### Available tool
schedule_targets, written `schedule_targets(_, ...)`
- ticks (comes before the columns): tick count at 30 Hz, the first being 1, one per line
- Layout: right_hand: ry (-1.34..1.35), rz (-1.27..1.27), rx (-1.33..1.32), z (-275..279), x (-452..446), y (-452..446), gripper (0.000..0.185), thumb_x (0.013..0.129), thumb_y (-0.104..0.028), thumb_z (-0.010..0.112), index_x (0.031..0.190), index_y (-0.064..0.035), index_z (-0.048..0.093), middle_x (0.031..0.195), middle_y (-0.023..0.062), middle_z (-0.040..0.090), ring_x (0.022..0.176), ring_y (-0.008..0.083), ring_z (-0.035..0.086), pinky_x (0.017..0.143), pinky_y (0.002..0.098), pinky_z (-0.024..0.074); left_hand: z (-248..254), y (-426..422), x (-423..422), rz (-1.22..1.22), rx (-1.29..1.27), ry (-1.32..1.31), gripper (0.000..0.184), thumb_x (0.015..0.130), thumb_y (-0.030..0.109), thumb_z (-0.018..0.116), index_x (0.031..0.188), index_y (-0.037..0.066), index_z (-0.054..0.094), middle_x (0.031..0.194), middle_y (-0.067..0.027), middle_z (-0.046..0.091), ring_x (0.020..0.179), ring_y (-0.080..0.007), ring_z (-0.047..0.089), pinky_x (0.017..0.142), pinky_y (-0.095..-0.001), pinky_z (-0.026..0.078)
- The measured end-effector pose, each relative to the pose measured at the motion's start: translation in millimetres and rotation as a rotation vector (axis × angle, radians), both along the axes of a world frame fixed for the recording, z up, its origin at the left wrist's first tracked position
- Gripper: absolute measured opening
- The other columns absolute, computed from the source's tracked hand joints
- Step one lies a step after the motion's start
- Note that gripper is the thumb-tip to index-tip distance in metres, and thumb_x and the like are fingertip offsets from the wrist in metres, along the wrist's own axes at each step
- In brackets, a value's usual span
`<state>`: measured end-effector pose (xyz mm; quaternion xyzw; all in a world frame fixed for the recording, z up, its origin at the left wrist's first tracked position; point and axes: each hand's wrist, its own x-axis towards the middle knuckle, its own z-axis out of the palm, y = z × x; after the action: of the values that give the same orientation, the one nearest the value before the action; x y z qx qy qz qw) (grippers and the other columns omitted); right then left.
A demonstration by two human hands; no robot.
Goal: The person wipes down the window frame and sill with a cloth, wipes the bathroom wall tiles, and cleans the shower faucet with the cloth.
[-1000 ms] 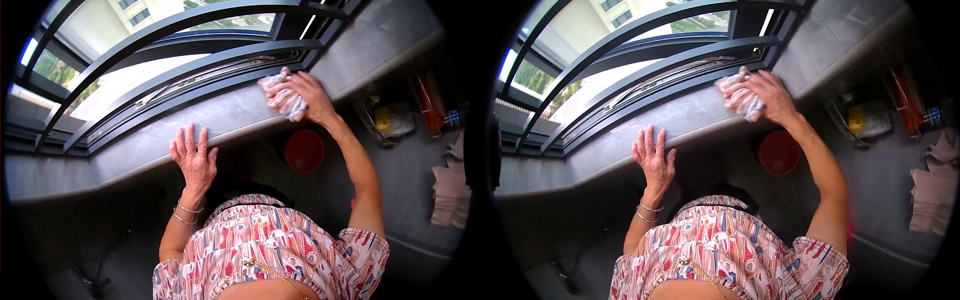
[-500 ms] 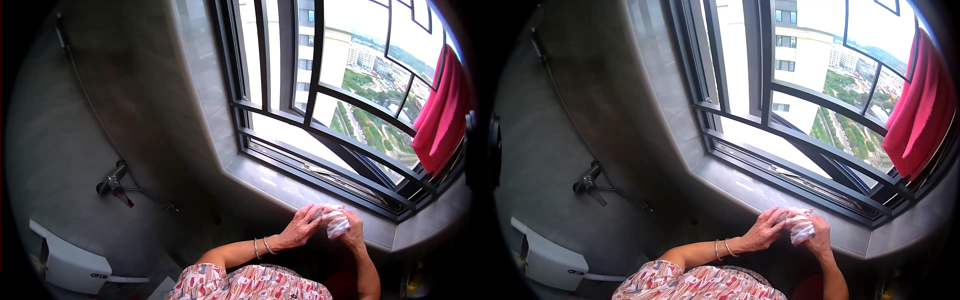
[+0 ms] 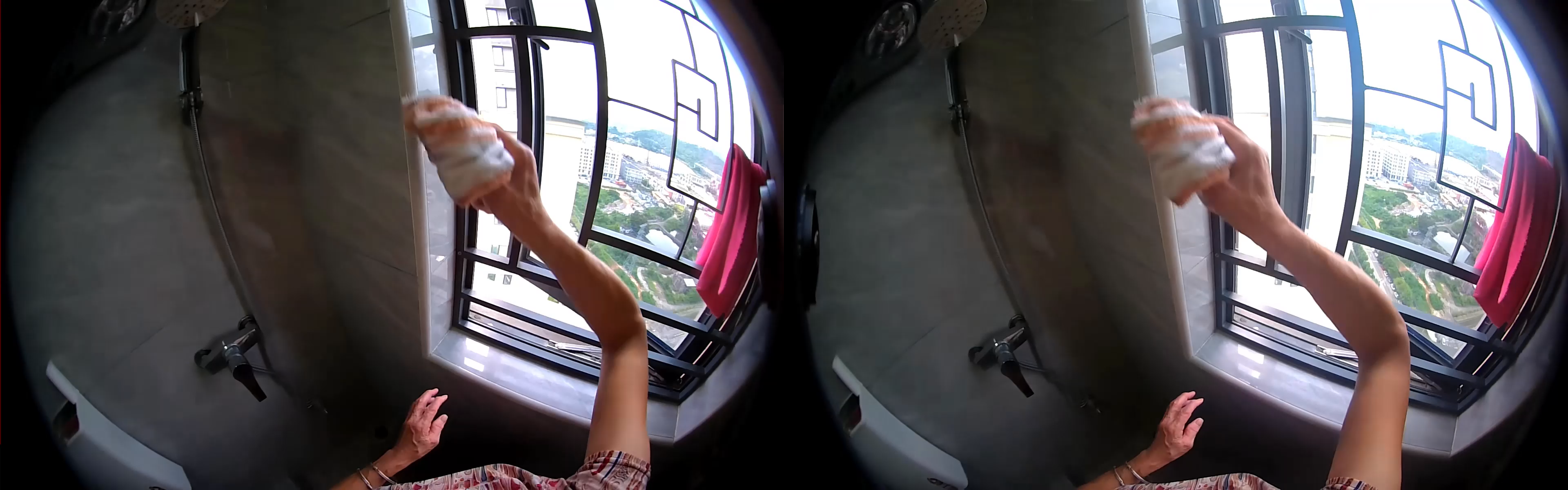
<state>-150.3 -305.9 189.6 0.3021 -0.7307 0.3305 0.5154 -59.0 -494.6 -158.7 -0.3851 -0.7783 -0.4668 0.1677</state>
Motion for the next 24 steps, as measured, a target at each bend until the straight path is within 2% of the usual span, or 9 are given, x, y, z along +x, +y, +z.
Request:
schedule_targets(2,0.335,-0.041,-0.023,63,-36,-23,0.044,0.066,-0.015,0.074,0.106,-0.0006,0.061,0.1,0.0147,0.064,0.091,0.0298,0.064,0.08,0.0357,0.05,-3,-17,-6,0.06,0.013,-0.014,0.033,0.082,0.006,0.061,0.115,0.001,0.056,0.124,-0.0184,0.048,0.102,-0.0324,0.056,0.084,-0.0376,0.05)
schedule_targets(4,0.767,-0.216,0.031,132,-59,-44,0.039,0.071,-0.014,0.073,0.107,-0.0053,0.06,0.089,0.0131,0.064,0.083,0.0268,0.066,0.074,0.0342,0.0519,-9,-31,-15,0.066,0.022,-0.021,0.031,0.082,0.006,0.061,0.113,0.002,0.057,0.123,-0.0185,0.049,0.101,-0.0328,0.057,0.083,-0.0377,0.05)
schedule_targets(7,0.694,-0.077,0.261,197,-73,-59,0.06,0.073,-0.02,0.069,0.128,-0.011,0.047,0.114,0.0149,0.06,0.102,0.0288,0.059,0.085,0.041,0.0478,-7,-44,-27,0.117,0.035,-0.048,0.027,0.082,0.007,0.061,0.109,0.002,0.06,0.12,-0.0188,0.051,0.099,-0.0337,0.058,0.083,-0.0378,0.051)
schedule_targets(9,0.66,-0.396,0.066,191,-71,-80,0.044,0.079,-0.022,0.06,0.12,-0.0089,0.053,0.116,0.012,0.059,0.099,0.0324,0.059,0.082,0.0425,0.049,-10,-50,-35,0.172,0.091,-0.032,0.027,0.082,0.007,0.061,0.109,0.003,0.06,0.12,-0.0188,0.052,0.101,-0.0337,0.057,0.084,-0.0378,0.051)
schedule_targets(11,0.707,-0.237,0.083,175,-73,-75,0.034,0.079,-0.019,0.058,0.112,-0.0121,0.058,0.113,0.0102,0.06,0.103,0.031,0.057,0.086,0.043,0.0457,-5,-49,-46,0.192,0.108,-0.013,0.027,0.082,0.006,0.061,0.108,0.002,0.06,0.119,-0.0176,0.053,0.097,-0.0308,0.059,0.081,-0.036,0.051)
schedule_targets(14,0.577,-0.449,0.344,137,-85,-42,0.071,0.062,-0.02,0.074,0.126,-0.0129,0.044,0.128,0.0229,0.043,0.11,0.044,0.049,0.084,0.0476,0.0487,24,-39,-66,0.178,0.164,0.027,0.031,0.083,0.004,0.061,0.113,0.002,0.057,0.12,-0.0153,0.052,0.092,-0.0236,0.061,0.075,-0.0313,0.052)
schedule_targets(19,0.25,-0.485,0.48,51,-60,-20,0.102,0.054,-0.014,0.082,0.14,-0.0125,0.027,0.135,0.0287,0.034,0.115,0.0497,0.045,0.091,0.0523,0.0479,155,-7,-108,0.119,0.287,0.302,0.056,0.086,0.007,0.057,0.137,0.004,0.035,0.137,-0.0263,0.032,0.118,-0.0388,0.045,0.098,-0.0411,0.039)
schedule_targets(20,0.185,-0.522,0.551,48,-53,-20,0.103,0.054,-0.01,0.081,0.139,-0.0049,0.023,0.137,0.0368,0.023,0.113,0.0515,0.046,0.084,0.0466,0.0529,188,1,-115,0.145,0.311,0.424,0.058,0.087,0.011,0.058,0.138,0.004,0.032,0.14,-0.024,0.029,0.12,-0.0358,0.043,0.097,-0.0412,0.039)
schedule_targets(24,0.095,-0.528,0.57,42,-39,-29,0.095,0.057,-0.004,0.078,0.138,-0.0068,0.027,0.137,0.0331,0.021,0.108,0.0467,0.05,0.08,0.046,0.0543,304,38,-142,0.277,0.374,0.861,0.064,0.088,0.026,0.059,0.14,0.004,0.03,0.146,-0.0231,0.019,0.127,-0.0349,0.032,0.104,-0.0444,0.028)
